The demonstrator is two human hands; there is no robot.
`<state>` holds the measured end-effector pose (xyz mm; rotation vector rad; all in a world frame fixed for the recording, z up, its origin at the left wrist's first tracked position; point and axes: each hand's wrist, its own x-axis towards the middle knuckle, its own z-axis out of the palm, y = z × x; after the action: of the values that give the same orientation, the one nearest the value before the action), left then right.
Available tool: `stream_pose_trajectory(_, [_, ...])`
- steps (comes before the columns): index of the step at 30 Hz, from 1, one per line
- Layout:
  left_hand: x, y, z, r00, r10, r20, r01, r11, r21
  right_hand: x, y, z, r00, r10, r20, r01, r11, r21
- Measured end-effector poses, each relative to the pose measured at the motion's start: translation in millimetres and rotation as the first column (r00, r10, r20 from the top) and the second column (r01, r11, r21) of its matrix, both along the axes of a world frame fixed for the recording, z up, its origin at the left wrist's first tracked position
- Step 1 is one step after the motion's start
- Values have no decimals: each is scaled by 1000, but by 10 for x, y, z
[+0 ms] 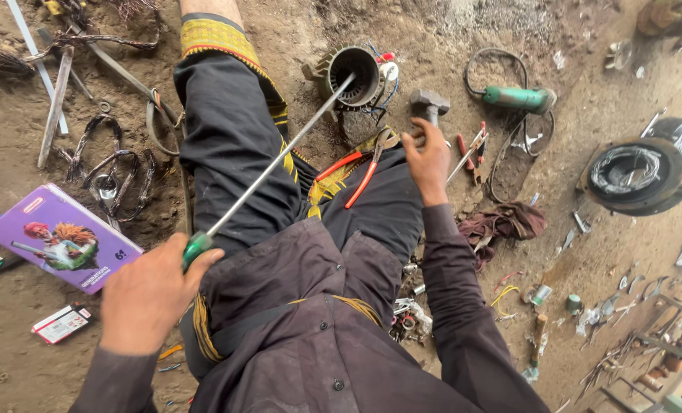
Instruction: The person sits on the ground and repairs a cylindrical electrical component, likely a motor stator. They use a screwdriver to adjust internal parts, a hammer to tap the screwdriver, and pliers to manipulate wires and internal elements. The person repeatedly inspects the component by hand and with tools.
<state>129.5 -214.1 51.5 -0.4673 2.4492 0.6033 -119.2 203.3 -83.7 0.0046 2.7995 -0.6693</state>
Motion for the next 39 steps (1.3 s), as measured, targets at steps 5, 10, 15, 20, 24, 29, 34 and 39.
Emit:
stream_pose_trajectory(5, [-96,-154,448,992,48,112,-53,998,40,272,-902,543,972,194,-132,-220,949,-224])
stream_pose_trajectory(10, [-409,136,839,972,80,-220,2,936,351,745,-1487,622,654,586,-479,-708,696,-114])
stream_pose_trajectory(15, [-790,386,1088,838,195,-510,335,553,763,344,-1297,76,652,460,-603,-752,492,-438])
stream_pose_trajectory(20, [-1487,519,281,849,444,-287,-22,572,820,-741,-639,222,837,60,-544,-543,215,-811])
stream_pose_trajectory(24, [-1810,923,-897,837,503,-216,-272,724,633,-1201,-530,532,905,-56,-422,-390,289,-874])
stream_pose_trajectory(29, [-2013,1617,-1934,815,520,-255,-336,784,522,-1732,-551,787,969,-220,-109,-50,256,-965])
stream_pose_trajectory(34, [-2451,1970,-2243,823,567,36,-499,692,521,-2487,-307,793,968,-252,17,70,204,-977])
stream_pose_trajectory(39, [-2838,2097,-2309,740,631,-232,-417,701,578,-2875,-139,623,889,-445,110,216,194,-957])
